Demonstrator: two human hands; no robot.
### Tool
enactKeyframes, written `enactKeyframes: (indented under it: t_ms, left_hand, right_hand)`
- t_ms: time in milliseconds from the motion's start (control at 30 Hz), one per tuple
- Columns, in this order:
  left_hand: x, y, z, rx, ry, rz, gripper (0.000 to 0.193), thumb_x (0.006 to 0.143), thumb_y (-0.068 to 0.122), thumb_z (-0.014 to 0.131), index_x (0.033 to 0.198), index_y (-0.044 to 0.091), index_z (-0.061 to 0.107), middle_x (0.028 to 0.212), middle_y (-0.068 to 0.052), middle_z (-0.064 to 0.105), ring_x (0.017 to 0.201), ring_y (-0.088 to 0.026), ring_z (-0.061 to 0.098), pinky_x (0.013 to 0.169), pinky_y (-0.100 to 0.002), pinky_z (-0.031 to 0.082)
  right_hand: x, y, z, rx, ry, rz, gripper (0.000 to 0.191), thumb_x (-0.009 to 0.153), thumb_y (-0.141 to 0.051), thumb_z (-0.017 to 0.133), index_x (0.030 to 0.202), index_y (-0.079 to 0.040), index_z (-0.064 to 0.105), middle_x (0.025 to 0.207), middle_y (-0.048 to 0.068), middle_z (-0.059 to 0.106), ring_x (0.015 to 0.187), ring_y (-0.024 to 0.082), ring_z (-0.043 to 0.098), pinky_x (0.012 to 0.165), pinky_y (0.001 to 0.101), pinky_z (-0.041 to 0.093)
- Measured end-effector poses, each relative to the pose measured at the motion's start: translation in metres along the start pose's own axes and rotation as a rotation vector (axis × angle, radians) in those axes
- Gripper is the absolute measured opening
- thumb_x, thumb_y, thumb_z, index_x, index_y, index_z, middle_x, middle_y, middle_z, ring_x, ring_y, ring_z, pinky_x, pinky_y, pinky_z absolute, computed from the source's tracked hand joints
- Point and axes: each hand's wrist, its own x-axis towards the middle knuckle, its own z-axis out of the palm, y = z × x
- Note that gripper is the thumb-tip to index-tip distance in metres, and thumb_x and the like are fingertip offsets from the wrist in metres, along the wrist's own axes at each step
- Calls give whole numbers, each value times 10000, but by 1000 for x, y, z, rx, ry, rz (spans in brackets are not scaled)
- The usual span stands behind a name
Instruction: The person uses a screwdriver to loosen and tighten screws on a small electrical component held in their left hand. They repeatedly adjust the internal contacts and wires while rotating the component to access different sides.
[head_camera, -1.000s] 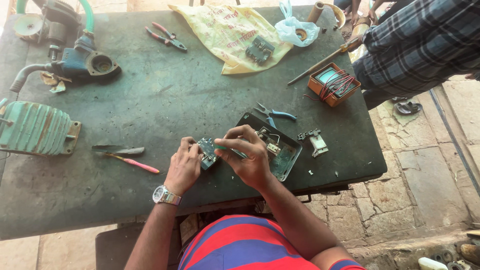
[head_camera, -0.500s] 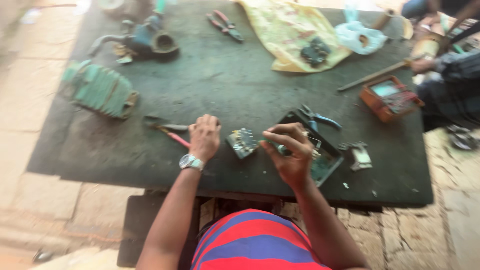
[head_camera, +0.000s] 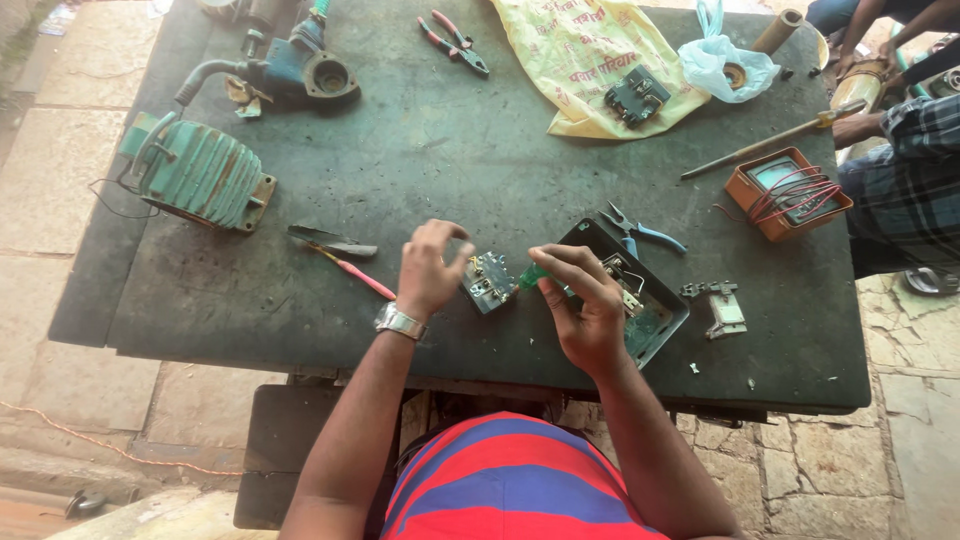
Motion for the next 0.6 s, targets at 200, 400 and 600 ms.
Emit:
enactKeyframes:
  t_ms: [200,400,600]
  left_hand:
    - [1,17,19,266,-217,-83,207,836,288,727,943,111,740,963,-75,718,949,-289,686,832,-472,471]
    - [10,18,32,393,-300,-222,200,815,240,701,886,56,728,962,-129,709,917,-325,700,823,-472,548]
    - [16,21,31,375,-311,-222,189,795,220,700,864,48,736,982,-142,710,908,-343,713,812,-461,577]
  right_hand:
    - [0,-1,-1,-35,8,-10,312,906,-45,781,1209,-109,748,1197,89,675,1022,170,654,873,290,544]
    - [-1,3,-3,-72,-15,-117,310,978,-12,701,1280,-83,710,1278,80,711,1167,221,651,987,334,545]
    - [-3,6,-5,22,28,19,313,922,-38,788,1227,-102,754,1157,70,682,1039,205,658,890,315,554]
